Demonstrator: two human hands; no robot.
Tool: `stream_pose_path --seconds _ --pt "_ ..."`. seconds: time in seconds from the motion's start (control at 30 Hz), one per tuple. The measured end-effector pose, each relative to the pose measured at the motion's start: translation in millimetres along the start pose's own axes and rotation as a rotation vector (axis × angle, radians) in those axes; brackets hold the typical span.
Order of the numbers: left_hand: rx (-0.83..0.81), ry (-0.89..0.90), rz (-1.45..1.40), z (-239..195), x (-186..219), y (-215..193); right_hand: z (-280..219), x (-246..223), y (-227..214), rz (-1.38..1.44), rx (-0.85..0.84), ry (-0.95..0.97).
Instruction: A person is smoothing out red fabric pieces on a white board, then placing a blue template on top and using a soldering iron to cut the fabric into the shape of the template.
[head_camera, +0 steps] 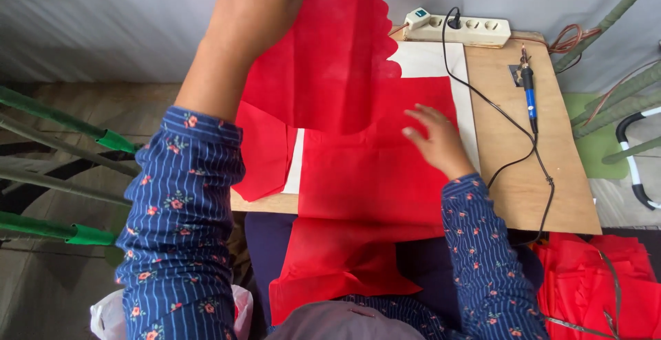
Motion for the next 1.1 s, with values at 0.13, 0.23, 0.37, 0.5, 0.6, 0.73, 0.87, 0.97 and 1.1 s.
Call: stream_pose_path --seconds 0.13,0.23,0.37,0.5,0.6,0.73,0.87,0.97,1.1 --pt "-0.088 -0.113 0.340 -25 -23 -2 -1 -1 34 -0.567 -0.514 0.076" --pt "-0.172 -0.147 0.454 -50 -50 -14 1 -16 33 -0.673 -0.645 0.118" --pt "-0.368 -0.253 0.374 -78 -70 -36 4 -21 32 -0.695 -0.681 0.136" --pt "-0.577 -0.465 0.366 -101 -99 -46 6 -21 31 -0.706 -0.708 0.139" --pt "-0.593 -0.332 0.577 -122 -131 -47 7 -23 31 -0.704 -0.739 0.177" --pt "-0.553 -0.138 0.953 -133 -152 -57 6 -20 31 -0.704 -0.726 0.165" --pt "-0.399 0.090 1.282 -144 -160 -59 5 -17 32 -0.697 -0.719 0.161" --pt "-0.330 0.089 1.301 -139 -123 -42 4 -13 34 -0.698 -0.715 0.159" --pt "-0.444 -0.043 1.122 -187 -57 23 1 -5 36 -0.701 -0.706 0.143"
Point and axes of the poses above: each hand's wrist, its own z-axis towards the middle knuckle, its own y-axis out of the palm, x = y × z, the point moved 3 cm from there along z, towards the middle knuckle, and after that the axes turned 10 degrees about x, right-handed, at the moved point
